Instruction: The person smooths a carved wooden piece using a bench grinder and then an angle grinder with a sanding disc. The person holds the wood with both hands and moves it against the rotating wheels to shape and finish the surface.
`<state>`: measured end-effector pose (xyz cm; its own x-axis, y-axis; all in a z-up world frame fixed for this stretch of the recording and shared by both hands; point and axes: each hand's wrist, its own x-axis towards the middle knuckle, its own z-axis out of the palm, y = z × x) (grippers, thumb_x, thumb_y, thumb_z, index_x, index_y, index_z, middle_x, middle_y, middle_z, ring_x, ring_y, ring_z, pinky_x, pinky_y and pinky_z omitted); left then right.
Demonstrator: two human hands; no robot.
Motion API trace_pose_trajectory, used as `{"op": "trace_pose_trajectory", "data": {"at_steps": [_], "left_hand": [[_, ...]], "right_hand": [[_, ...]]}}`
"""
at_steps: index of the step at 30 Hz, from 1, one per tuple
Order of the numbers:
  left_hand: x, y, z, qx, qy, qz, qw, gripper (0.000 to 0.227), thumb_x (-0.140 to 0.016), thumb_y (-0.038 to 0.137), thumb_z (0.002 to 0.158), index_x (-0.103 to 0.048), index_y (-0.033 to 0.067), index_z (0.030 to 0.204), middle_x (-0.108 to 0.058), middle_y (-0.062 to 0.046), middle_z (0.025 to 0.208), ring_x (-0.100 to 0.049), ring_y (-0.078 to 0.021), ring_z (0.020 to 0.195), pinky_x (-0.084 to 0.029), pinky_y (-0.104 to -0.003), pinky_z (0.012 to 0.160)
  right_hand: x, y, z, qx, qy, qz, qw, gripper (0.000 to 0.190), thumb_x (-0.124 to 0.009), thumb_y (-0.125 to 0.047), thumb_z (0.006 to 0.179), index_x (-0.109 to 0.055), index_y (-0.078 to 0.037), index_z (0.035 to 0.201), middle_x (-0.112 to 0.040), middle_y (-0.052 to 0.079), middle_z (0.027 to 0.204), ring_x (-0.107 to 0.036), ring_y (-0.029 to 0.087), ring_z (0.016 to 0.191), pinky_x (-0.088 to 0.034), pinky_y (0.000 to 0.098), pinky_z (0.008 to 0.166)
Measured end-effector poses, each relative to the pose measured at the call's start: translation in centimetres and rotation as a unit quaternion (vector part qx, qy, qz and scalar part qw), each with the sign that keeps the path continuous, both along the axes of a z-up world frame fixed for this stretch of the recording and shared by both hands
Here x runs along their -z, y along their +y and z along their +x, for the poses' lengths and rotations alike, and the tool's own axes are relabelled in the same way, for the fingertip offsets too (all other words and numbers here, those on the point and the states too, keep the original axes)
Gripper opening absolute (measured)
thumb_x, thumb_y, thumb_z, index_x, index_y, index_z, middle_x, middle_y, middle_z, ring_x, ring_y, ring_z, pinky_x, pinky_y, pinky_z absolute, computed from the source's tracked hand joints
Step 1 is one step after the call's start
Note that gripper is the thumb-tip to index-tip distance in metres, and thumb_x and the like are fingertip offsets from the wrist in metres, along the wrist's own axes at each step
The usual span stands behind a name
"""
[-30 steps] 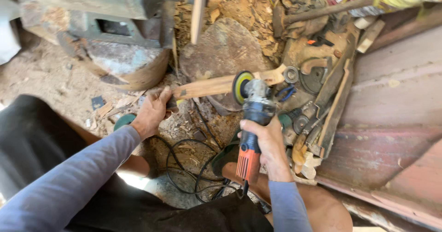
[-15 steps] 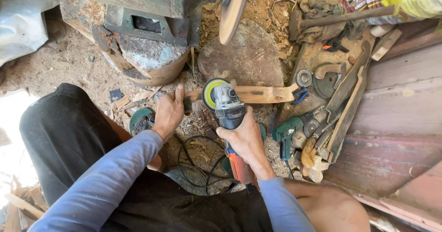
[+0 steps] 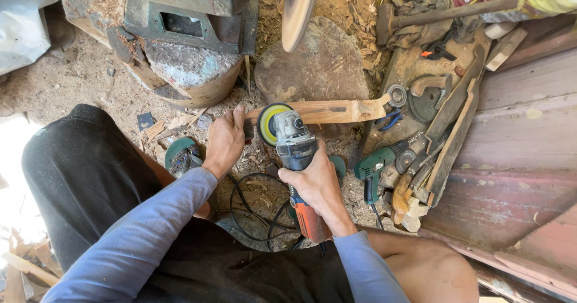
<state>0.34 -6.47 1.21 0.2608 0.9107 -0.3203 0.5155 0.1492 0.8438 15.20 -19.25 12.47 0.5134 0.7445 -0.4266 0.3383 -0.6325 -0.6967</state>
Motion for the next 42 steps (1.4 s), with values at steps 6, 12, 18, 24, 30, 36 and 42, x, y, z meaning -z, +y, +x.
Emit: {"op": "trace_pose_trajectory", "data": {"at_steps": [6, 12, 18, 24, 30, 36, 42], "left_hand": [[0.2, -0.2, 0.3, 0.006, 0.007, 0.012, 1.0, 0.058, -0.041, 0.041, 0.11, -0.067, -0.0047, 0.086, -0.068, -0.021, 0.064, -0.069, -0.0304, 0.053, -0.055, -0.045, 0.057], [-0.3, 0.7, -0.7, -0.014, 0.008, -0.022, 1.0, 0.056, -0.04, 0.041, 0.109, -0.067, -0.003, 0.087, -0.067, -0.018, 0.06, -0.067, -0.0256, 0.048, -0.056, -0.044, 0.053], [0.8, 0.2, 0.2, 0.016, 0.029, -0.04, 0.999, 0.059, -0.035, 0.042, 0.111, -0.065, -0.002, 0.085, -0.062, -0.013, 0.056, -0.06, -0.0248, 0.043, -0.054, -0.042, 0.045], [0.8, 0.3, -0.2, 0.017, 0.011, -0.019, 1.0, 0.056, -0.035, 0.041, 0.11, -0.063, 0.0, 0.084, -0.061, -0.007, 0.054, -0.057, -0.0188, 0.038, -0.051, -0.038, 0.037], [-2.6, 2.2, -0.7, -0.01, 0.05, -0.024, 0.998, 0.048, -0.04, 0.042, 0.11, -0.071, 0.0048, 0.105, -0.061, -0.014, 0.06, -0.044, -0.0209, 0.041, -0.038, -0.036, 0.055], [-5.6, 4.9, -4.6, -0.08, -0.168, -0.044, 0.982, 0.032, -0.053, 0.029, 0.107, -0.067, 0.0019, 0.117, -0.074, -0.011, 0.086, -0.06, -0.0116, 0.061, -0.053, -0.027, 0.057], [-4.7, 4.4, -4.4, -0.083, -0.066, 0.023, 0.994, 0.027, -0.054, 0.023, 0.107, -0.063, 0.0003, 0.118, -0.076, -0.017, 0.094, -0.066, -0.0155, 0.064, -0.056, -0.033, 0.058]], "right_hand": [[0.3, 0.2, 0.3, 0.019, 0.011, 0.005, 1.0, 0.071, -0.086, -0.018, 0.058, -0.055, -0.001, 0.12, -0.076, 0.014, 0.099, -0.075, 0.024, 0.087, -0.059, 0.036, 0.08], [0.4, 0.7, 0.8, 0.043, 0.019, -0.01, 0.999, 0.064, -0.084, -0.016, 0.06, -0.055, -0.003, 0.116, -0.072, 0.01, 0.098, -0.071, 0.022, 0.082, -0.06, 0.0352, 0.076], [0.9, 0.4, 0.7, 0.029, 0.062, 0.009, 0.998, 0.068, -0.083, -0.014, 0.058, -0.052, -0.003, 0.117, -0.071, 0.011, 0.097, -0.07, 0.021, 0.08, -0.06, 0.0362, 0.073], [0.4, 1.0, 0.7, 0.017, 0.031, -0.009, 0.999, 0.066, -0.084, -0.016, 0.06, -0.054, -0.002, 0.117, -0.073, 0.009, 0.097, -0.072, 0.02, 0.081, -0.059, 0.0341, 0.077], [0.0, 1.0, 0.0, -0.009, 0.046, 0.05, 0.998, 0.066, -0.085, -0.013, 0.059, -0.054, -0.004, 0.116, -0.069, 0.007, 0.094, -0.068, 0.018, 0.078, -0.059, 0.0334, 0.072], [-0.7, 2.3, -2.1, 0.031, 0.166, 0.149, 0.974, 0.054, -0.084, -0.009, 0.064, -0.059, 0.0, 0.111, -0.067, 0.006, 0.09, -0.065, 0.017, 0.074, -0.058, 0.0332, 0.067], [0.1, 3.4, -4.7, 0.053, 0.108, 0.147, 0.982, 0.059, -0.084, -0.009, 0.063, -0.055, -0.004, 0.113, -0.07, 0.004, 0.091, -0.067, 0.015, 0.078, -0.057, 0.031, 0.073]]}}
